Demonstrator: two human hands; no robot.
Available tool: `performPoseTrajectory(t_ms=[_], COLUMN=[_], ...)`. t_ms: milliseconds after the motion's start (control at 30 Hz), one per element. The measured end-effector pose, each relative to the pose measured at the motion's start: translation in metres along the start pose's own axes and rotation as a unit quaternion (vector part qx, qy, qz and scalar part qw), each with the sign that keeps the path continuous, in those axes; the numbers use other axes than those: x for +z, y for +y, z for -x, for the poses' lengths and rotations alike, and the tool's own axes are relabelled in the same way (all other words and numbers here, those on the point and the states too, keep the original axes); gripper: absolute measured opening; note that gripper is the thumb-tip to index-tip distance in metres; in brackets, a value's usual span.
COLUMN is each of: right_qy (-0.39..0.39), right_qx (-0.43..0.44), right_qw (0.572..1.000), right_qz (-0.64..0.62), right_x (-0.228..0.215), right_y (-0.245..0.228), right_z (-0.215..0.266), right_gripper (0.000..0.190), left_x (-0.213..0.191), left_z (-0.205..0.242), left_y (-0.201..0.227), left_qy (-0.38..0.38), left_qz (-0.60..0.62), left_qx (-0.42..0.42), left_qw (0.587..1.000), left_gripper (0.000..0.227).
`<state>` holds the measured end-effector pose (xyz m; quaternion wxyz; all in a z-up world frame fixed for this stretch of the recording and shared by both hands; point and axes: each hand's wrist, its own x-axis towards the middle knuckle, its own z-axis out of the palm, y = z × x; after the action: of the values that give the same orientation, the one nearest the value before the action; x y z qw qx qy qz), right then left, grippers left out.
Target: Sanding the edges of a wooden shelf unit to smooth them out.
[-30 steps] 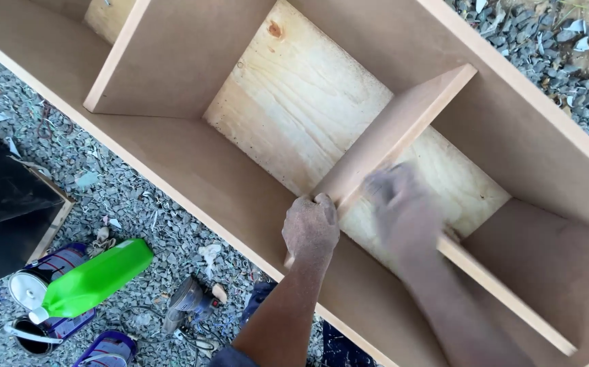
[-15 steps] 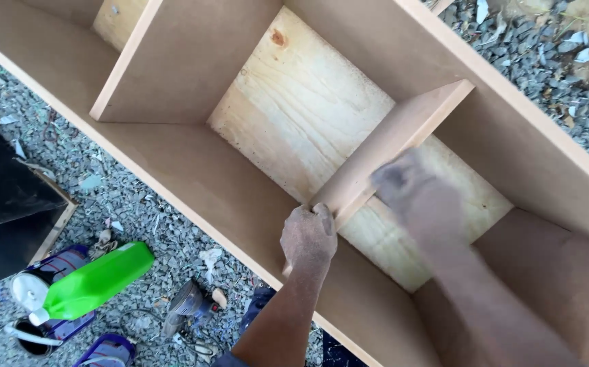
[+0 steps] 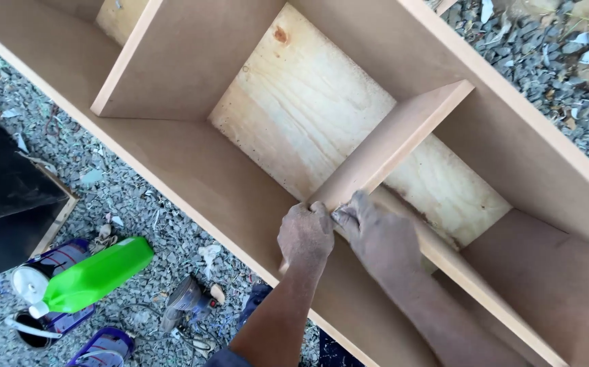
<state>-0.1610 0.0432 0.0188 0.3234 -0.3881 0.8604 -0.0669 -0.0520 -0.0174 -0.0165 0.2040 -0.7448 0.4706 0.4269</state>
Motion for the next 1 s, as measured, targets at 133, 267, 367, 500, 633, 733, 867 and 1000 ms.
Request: performPoseTrajectory(t_ms=[133, 267, 367, 500, 633, 733, 867, 1000], right_qy=[-0.054, -0.108, -0.131, 0.069, -0.016, -0.004, -0.095, -0.095], right_qx=[0.114, 0.095, 0.045, 0.081, -0.005, 0.081, 0.073, 0.099], right_qw=[0.992, 0.988, 0.978, 0.994, 0.996, 0.997, 0.993, 0.990], right_qz=[-0.020, 0.052, 0.153, 0.011, 0.084, 0.006, -0.001, -0.004], right_x=[-0.035, -0.005, -0.045, -0.004, -0.034, -0.048, -0.016, -0.071], right_y=[0.021, 0.008, -0.008, 0.034, -0.015, 0.011, 0.000, 0.012], right_z=[-0.048, -0.024, -0.024, -0.040, -0.009, -0.046, -0.024, -0.055], right_gripper=[0.035, 0.045, 0.045, 0.032, 0.024, 0.030, 0.034, 0.036], left_x=[0.000, -0.005, -0.001, -0.004, 0.003, 0.011, 0.026, 0.045], left_z=[-0.001, 0.009, 0.002, -0.001, -0.007, -0.013, -0.039, -0.042], left_y=[0.006, 0.007, -0.001, 0.010, 0.002, 0.003, -0.017, -0.012], left_qy=[-0.002, -0.007, -0.005, -0.009, 0.007, 0.013, 0.020, 0.094], left_qz=[-0.023, -0.012, -0.023, -0.019, -0.011, -0.045, -0.197, -0.164], left_qx=[0.009, 0.005, 0.008, -0.003, 0.029, 0.042, 0.150, 0.187], left_qw=[1.000, 1.000, 1.000, 1.000, 0.999, 0.998, 0.969, 0.964], left_gripper=[0.043, 0.044, 0.047, 0.040, 0.044, 0.043, 0.035, 0.033])
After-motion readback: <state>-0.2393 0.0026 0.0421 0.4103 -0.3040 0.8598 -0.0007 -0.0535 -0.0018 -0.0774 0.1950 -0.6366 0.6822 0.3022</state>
